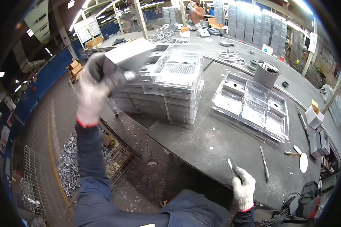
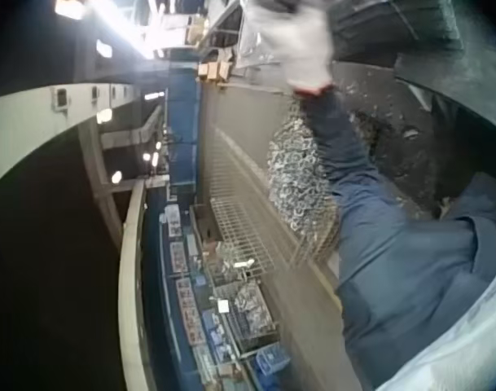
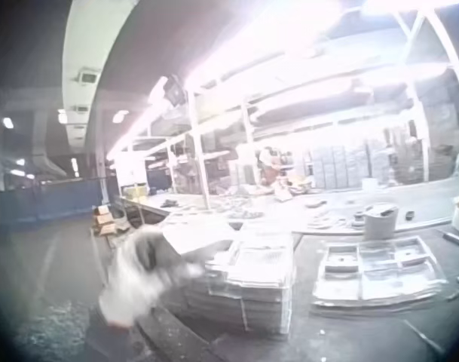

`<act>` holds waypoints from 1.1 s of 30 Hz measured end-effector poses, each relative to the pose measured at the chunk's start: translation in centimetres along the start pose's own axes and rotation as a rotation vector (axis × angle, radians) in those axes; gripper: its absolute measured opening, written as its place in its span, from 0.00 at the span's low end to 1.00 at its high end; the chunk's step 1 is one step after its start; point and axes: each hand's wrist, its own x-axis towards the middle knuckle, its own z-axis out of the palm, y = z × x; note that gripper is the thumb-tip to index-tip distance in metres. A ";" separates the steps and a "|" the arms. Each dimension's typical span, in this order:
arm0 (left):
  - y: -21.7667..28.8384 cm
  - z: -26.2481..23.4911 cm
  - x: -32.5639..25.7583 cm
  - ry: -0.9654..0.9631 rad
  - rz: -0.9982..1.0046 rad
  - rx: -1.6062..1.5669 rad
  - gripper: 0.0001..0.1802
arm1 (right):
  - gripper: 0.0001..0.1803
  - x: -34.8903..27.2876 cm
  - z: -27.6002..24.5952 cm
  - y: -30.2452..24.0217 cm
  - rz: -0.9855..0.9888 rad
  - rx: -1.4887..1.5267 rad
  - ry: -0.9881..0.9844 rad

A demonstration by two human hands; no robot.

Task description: The person files the edges and holes of a metal component by hand at a workbench.

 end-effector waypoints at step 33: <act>-1.7 20.4 1.1 -0.035 0.659 0.321 0.19 | 0.28 2.4 -2.5 3.9 -0.196 -0.670 0.164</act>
